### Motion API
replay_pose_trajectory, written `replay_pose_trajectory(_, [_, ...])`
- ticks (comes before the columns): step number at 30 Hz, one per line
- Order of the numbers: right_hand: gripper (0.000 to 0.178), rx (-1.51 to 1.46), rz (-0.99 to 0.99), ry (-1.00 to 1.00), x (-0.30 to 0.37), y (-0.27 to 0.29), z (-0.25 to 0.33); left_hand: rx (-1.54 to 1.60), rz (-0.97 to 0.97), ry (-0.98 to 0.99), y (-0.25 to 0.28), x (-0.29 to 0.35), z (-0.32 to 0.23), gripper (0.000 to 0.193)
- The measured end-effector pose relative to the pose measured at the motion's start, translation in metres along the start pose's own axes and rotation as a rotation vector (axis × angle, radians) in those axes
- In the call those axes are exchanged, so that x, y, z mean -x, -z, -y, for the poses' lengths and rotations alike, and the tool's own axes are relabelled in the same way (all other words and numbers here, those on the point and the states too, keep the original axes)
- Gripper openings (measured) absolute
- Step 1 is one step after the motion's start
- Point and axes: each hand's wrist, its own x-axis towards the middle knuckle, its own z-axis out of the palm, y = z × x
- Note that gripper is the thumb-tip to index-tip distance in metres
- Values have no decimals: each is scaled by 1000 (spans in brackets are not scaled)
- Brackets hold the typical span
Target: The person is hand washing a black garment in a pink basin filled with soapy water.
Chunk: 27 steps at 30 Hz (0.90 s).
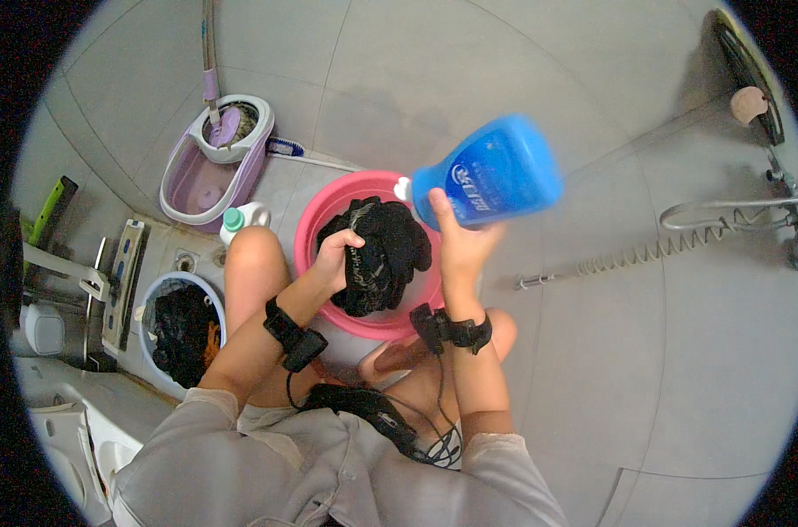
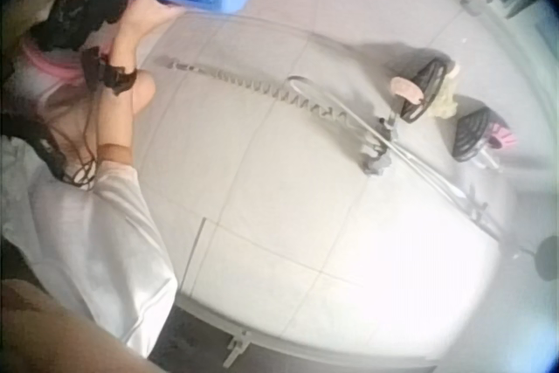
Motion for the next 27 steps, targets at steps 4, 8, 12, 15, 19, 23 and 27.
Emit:
replay_pose_trajectory(4, [61, -100, -12, -11, -5, 5, 5, 0, -17, 16, 2, -1, 2, 36])
replay_pose_trajectory(8, [58, -3, -2, 52, -15, 15, 11, -2, -26, -13, 5, -4, 3, 38])
replay_pose_trajectory(12, [56, -151, -22, 34, -18, 16, 10, 7, 47, -36, -2, -2, 1, 50])
replay_pose_trajectory(15, [57, -159, -18, -79, -13, 16, 12, 17, -58, -101, -8, -4, 4, 50])
replay_pose_trajectory(19, [59, -77, -21, 14, -8, 11, 10, 40, -89, -164, -13, -5, 7, 48])
replay_pose_trajectory(23, [56, -119, 28, -82, -5, 10, 13, 45, -74, -133, -5, -7, 8, 48])
replay_pose_trajectory(27, [50, -167, 123, -92, 1, -8, 13, 21, -89, -120, -2, -9, 9, 48])
